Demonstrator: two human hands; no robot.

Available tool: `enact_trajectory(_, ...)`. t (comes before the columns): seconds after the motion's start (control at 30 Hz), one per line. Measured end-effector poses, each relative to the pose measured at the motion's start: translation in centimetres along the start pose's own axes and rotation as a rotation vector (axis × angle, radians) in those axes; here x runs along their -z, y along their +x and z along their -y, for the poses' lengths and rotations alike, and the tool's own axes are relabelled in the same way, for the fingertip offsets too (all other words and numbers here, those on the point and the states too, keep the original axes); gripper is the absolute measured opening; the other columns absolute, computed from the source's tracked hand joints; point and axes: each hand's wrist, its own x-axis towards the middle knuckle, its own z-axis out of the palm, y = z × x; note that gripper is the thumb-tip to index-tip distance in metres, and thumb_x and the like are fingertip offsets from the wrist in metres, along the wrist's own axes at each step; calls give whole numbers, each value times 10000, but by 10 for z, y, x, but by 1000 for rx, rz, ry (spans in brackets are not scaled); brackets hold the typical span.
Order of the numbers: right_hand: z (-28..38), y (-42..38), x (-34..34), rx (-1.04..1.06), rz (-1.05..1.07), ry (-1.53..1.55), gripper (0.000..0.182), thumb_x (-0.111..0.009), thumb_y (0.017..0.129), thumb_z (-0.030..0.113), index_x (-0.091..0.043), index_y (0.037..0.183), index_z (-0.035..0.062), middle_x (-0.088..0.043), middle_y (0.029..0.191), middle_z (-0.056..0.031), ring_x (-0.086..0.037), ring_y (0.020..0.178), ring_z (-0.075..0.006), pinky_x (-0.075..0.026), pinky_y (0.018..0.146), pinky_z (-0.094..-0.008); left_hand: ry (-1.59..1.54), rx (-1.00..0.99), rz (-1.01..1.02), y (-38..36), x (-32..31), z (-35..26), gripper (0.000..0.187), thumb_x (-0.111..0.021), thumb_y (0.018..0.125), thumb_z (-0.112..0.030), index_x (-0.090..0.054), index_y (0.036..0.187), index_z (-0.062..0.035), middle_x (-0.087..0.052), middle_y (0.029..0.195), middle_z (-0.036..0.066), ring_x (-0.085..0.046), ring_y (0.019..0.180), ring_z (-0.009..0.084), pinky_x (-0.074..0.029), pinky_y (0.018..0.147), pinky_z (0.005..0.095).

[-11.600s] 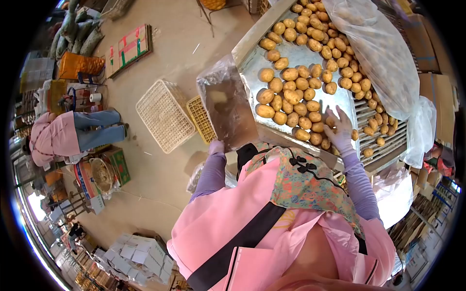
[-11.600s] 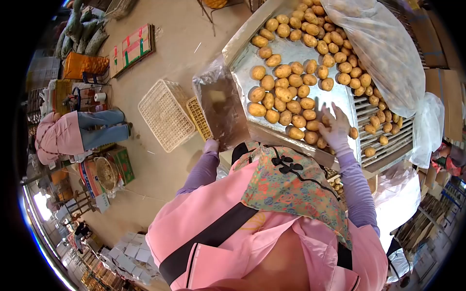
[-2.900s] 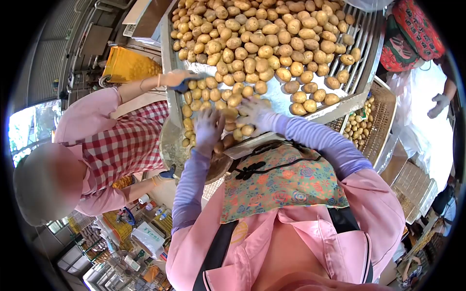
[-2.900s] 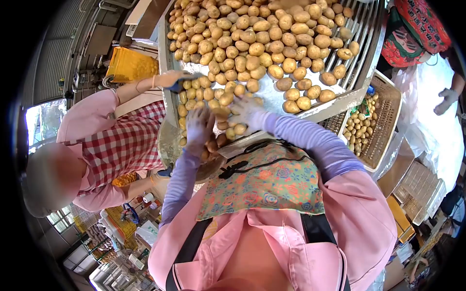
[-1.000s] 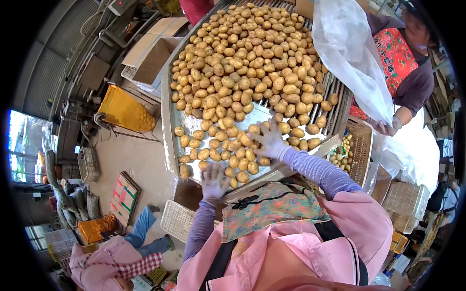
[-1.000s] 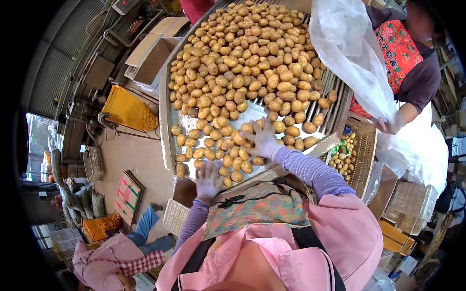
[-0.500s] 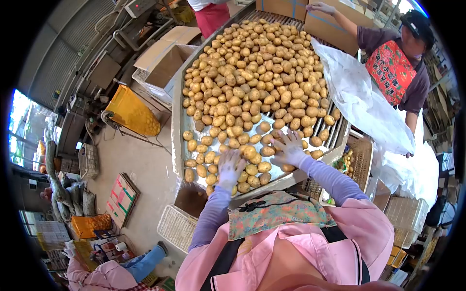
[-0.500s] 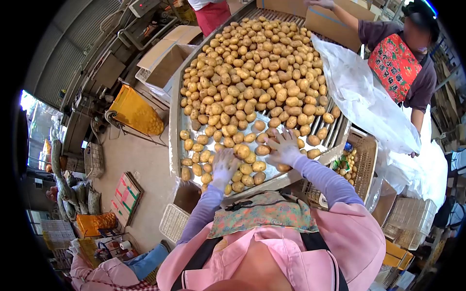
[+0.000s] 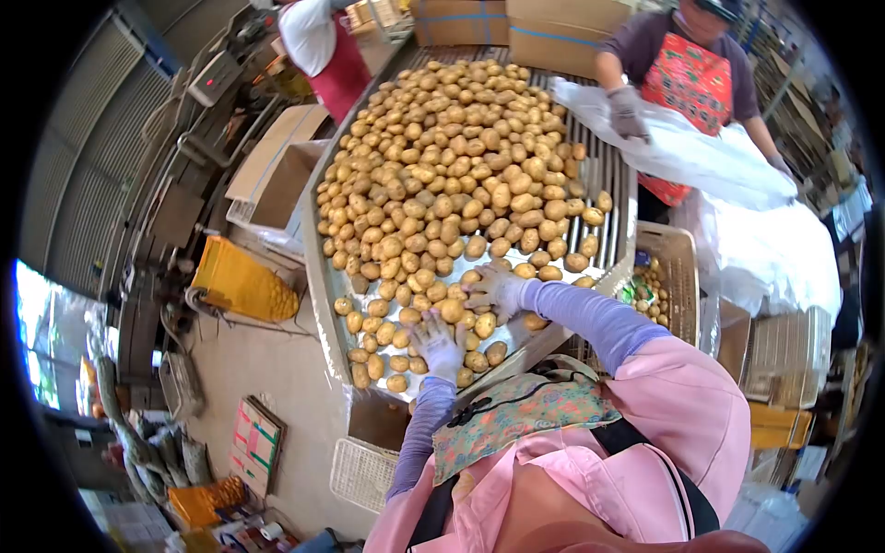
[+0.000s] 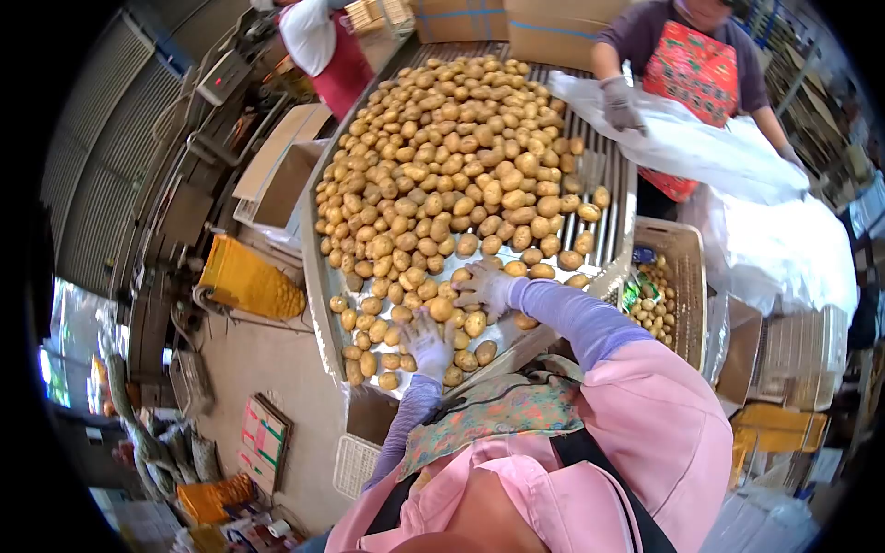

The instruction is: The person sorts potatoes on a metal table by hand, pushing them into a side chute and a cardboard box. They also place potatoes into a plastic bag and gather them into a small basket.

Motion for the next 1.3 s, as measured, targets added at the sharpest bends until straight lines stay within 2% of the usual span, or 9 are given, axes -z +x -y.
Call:
enact_trajectory(0.37, 42, -7, -12, -7, -39, 147, 656, -661, 834, 672, -536, 1451, 486, -370, 1635, -51, -180, 1499, -570, -152, 1207, -703, 102, -173, -34, -73, 57, 96, 719, -562, 975, -509, -445, 1553, -96, -493, 1547, 172, -284, 1509, 425, -114, 1229, 610)
enact_trajectory(0.43, 55, 10, 5, -51, -1, 189, 624, -662, 835, 662, -575, 1423, 472, -371, 1632, -63, -176, 1491, -589, -152, 1210, -696, -7, 307, -31, -48, 57, 87, 739, -559, 978, -500, -411, 1570, -84, -437, 1584, 195, -264, 1508, 462, -106, 1232, 609)
enact_trajectory(0.5, 74, 21, 3, -83, -17, 215, 633, -668, 829, 655, -597, 1413, 423, -376, 1623, -92, -184, 1489, -588, -171, 1199, -702, 0, 326, -57, -22, 45, 71, 791, -552, 979, -511, -352, 1589, -50, -369, 1612, 235, -261, 1499, 498, -107, 1232, 609)
enact_trajectory(0.57, 83, 21, -15, -22, -173, 70, 648, -676, 831, 633, -603, 1418, 368, -411, 1596, -107, -252, 1488, -537, -218, 1205, -652, 143, 74, 198, -1, 22, 48, 855, -553, 978, -534, -287, 1603, -14, -315, 1619, 284, -283, 1486, 515, -144, 1227, 613)
enact_trajectory(0.7, 34, -19, -23, 181, -387, 278, 500, -655, 889, 552, -643, 1325, 307, -505, 1531, -100, -400, 1471, -356, -271, 1222, -536, -97, -182, -13, -11, 43, 23, 796, -610, 953, -502, -406, 1553, -20, -413, 1557, 290, -369, 1451, 488, -248, 1198, 610)
enact_trajectory(0.83, -37, -84, -26, -215, -368, 165, 525, -599, 935, 507, -597, 1404, 272, -531, 1505, -102, -450, 1440, -313, -185, 1255, -560, -76, -316, 77, 6, 42, 64, 725, -599, 961, -487, -438, 1556, -107, -426, 1574, 226, -387, 1452, 452, -214, 1204, 617)
enact_trajectory(1.07, -25, -39, 36, -825, -222, 57, 646, -562, 914, 650, -527, 1496, 372, -375, 1634, -121, -94, 1548, -510, -103, 1250, -627, 36, 147, 95, 65, 44, -52, 692, -597, 959, -503, -460, 1554, -178, -381, 1613, 215, -321, 1480, 489, -157, 1154, 737)
enact_trajectory(1.13, -18, -9, 51, -665, 17, 250, 668, -538, 891, 714, -524, 1486, 411, -339, 1651, -144, -173, 1514, -549, -206, 1196, -670, 7, -70, -21, 55, 30, -59, 648, -600, 955, -514, -498, 1522, -218, -414, 1590, 211, -317, 1481, 485, -180, 1174, 697)
enact_trajectory(1.3, 39, -35, -6, -240, -185, 83, 725, -567, 888, 699, -440, 1537, 400, -351, 1643, -138, -305, 1499, -449, -219, 1211, -621, -138, -175, 30, 0, 51, 7, 643, -599, 938, -509, -522, 1517, -240, -478, 1556, 170, -428, 1395, 499, -241, 1189, 608)
